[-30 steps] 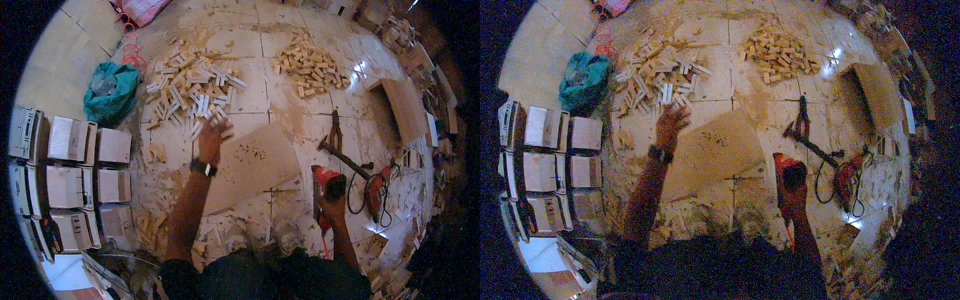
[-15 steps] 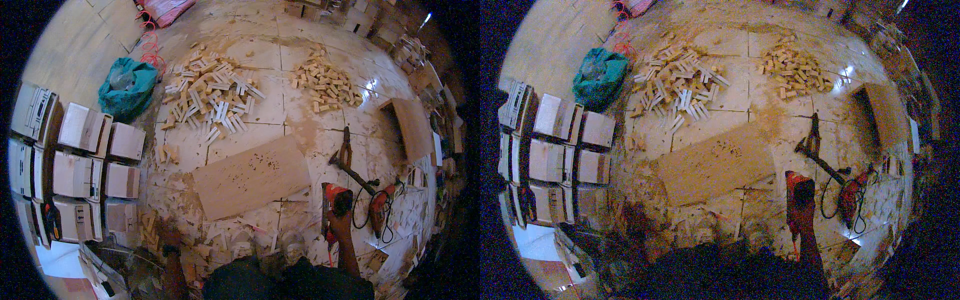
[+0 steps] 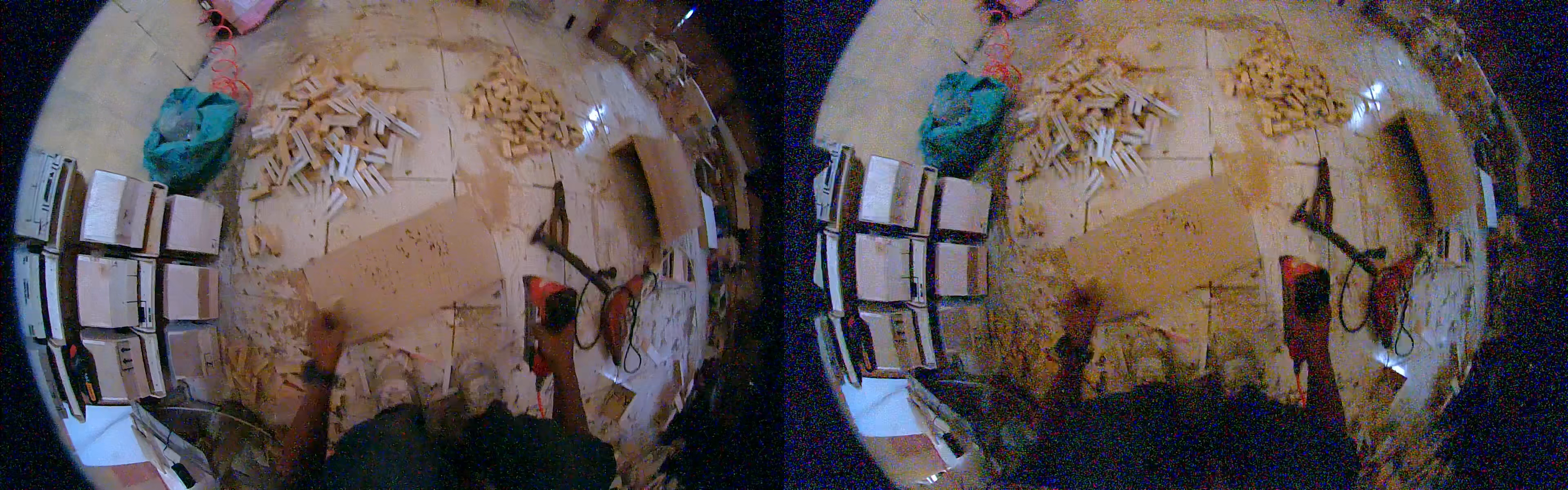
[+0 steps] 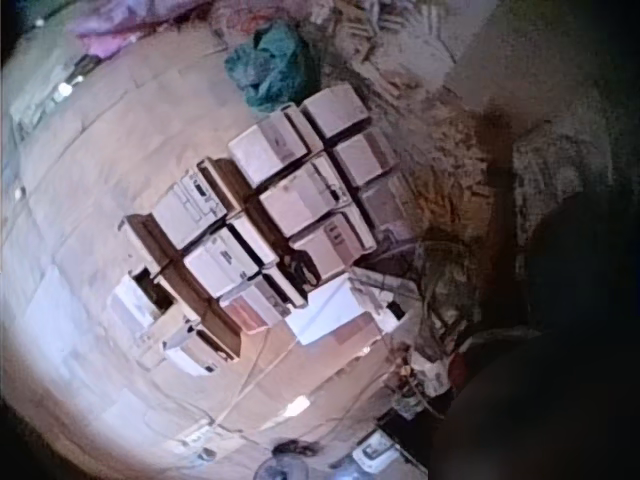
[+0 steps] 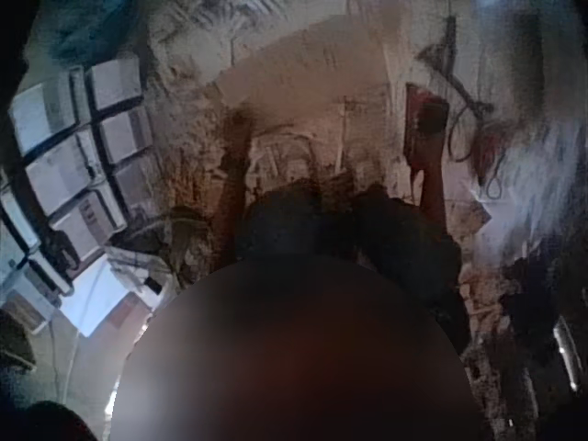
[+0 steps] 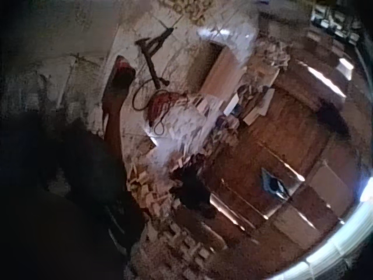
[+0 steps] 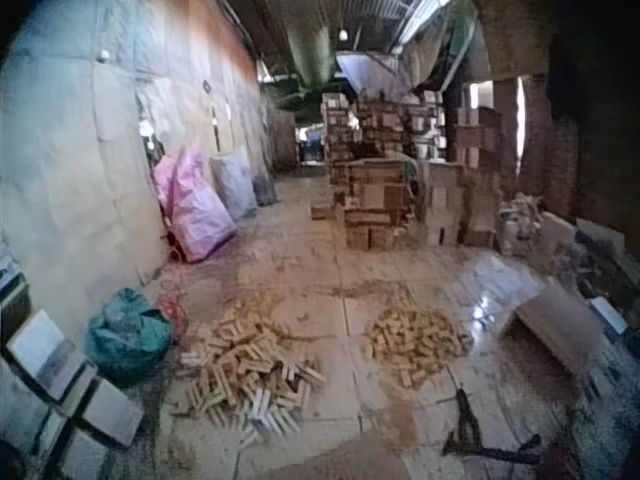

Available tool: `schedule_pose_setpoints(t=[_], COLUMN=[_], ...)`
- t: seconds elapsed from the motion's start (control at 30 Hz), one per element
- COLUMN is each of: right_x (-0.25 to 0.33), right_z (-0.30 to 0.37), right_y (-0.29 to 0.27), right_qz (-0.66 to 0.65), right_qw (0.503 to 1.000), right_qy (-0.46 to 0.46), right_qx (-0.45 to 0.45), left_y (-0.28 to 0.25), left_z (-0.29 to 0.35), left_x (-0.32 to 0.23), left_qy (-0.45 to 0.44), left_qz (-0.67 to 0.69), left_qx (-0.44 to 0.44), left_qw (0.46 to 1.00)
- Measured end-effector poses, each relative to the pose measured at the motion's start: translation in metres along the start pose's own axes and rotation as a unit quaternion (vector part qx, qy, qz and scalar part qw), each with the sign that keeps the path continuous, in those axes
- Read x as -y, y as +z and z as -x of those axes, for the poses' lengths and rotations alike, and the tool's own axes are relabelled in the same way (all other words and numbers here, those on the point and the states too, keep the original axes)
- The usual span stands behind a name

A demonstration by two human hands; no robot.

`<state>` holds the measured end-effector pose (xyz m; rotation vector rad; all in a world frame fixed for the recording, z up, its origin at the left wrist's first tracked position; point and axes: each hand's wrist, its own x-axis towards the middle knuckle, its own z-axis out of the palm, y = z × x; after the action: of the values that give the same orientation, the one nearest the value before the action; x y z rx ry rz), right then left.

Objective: The person repeatedly picks up small wooden blocks from the floor and uses a red nail gun to fasten them together on a flat board. The person handles the blocks one at a time, aligns them, and fires the nail gun to join them, then places the assembled pieces aside.

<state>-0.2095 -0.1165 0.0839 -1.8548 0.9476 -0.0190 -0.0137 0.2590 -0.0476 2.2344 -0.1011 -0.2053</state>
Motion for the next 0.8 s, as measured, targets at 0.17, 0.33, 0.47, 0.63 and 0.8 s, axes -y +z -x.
schedule_pose_setpoints(t=[0.17,0.33,0.47,0.63,0.8], right_x=[-0.004,-0.007,-0.012,-0.026,-0.026], right_z=[-0.001,0.007,0.01,0.003,0.003], right_y=[0.0,-0.015,-0.022,-0.02,-0.029], right_qz=[0.166,0.051,-0.035,-0.034,-0.034], right_qw=[0.984,0.996,0.992,0.995,0.985], right_qy=[-0.04,0.002,0.105,0.019,0.162], right_qx=[-0.047,-0.075,-0.066,-0.092,-0.046], left_y=[0.154,0.204,0.207,0.21,0.191], left_z=[-0.028,-0.021,-0.021,-0.026,-0.025], left_x=[-0.099,-0.133,-0.122,-0.106,-0.124], left_qy=[0.131,0.089,0.026,0.166,0.004], left_qz=[-0.061,-0.033,-0.052,-0.081,-0.058], left_qx=[0.167,0.145,0.166,0.144,0.19], left_qw=[0.975,0.985,0.984,0.972,0.98])
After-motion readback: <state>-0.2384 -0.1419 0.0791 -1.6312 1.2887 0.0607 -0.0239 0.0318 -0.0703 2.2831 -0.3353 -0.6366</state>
